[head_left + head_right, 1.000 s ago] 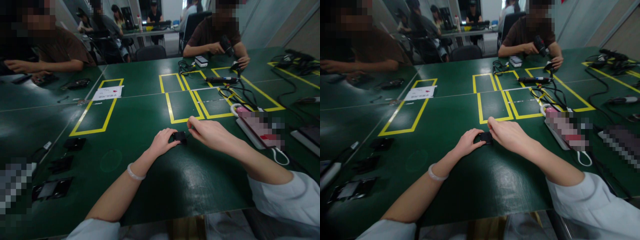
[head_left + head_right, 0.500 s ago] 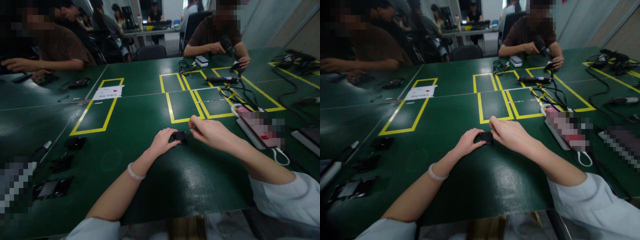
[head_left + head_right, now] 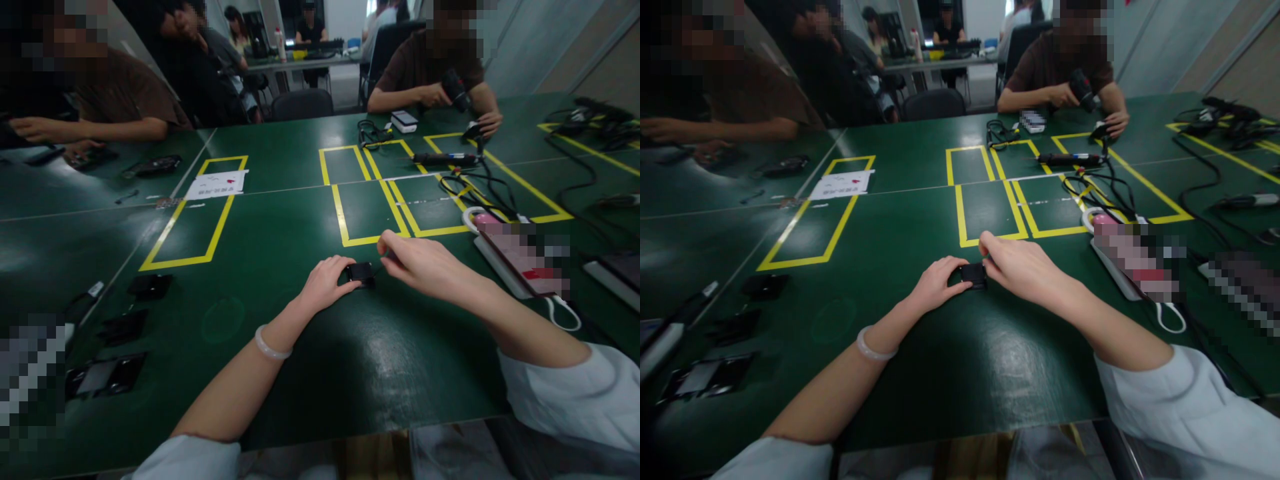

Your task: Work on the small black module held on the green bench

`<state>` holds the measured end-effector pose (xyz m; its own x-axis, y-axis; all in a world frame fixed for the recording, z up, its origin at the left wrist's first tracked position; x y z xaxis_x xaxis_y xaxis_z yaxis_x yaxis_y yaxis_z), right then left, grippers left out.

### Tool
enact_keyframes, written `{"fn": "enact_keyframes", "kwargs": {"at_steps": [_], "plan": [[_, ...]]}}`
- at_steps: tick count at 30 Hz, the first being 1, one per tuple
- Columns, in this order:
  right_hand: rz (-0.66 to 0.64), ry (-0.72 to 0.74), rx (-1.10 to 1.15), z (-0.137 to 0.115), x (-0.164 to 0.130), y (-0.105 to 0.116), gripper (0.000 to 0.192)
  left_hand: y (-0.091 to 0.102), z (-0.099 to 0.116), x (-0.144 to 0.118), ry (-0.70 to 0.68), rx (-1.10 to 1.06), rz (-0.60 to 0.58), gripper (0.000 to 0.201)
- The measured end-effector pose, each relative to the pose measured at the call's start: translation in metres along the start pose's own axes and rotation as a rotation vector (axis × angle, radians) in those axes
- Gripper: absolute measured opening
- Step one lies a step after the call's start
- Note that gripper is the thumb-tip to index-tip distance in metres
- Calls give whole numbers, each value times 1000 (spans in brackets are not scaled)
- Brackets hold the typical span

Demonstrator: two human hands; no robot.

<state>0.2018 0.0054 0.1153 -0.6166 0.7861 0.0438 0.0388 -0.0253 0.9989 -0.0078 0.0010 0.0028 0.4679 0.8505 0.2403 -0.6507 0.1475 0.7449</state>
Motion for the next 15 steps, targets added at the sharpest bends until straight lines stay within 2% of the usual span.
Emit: {"fn": "enact_keyframes", "kwargs": {"at_steps": [15], "plan": [[0,-85,-123,-4,4,-1,25,-1,-2,0,1,7,-5,38]]}}
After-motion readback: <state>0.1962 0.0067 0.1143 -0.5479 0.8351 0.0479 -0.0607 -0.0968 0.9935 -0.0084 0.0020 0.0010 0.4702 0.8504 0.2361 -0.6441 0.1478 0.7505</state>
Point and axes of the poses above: each hand's wrist, its own x-axis towards the middle knuckle, its own y-axis out of the back of the hand, z = x × y, the point moved 1 cm from there along x, towards the middle knuckle, and after that the axes turned 10 degrees about -x, right-handed, at the moved point
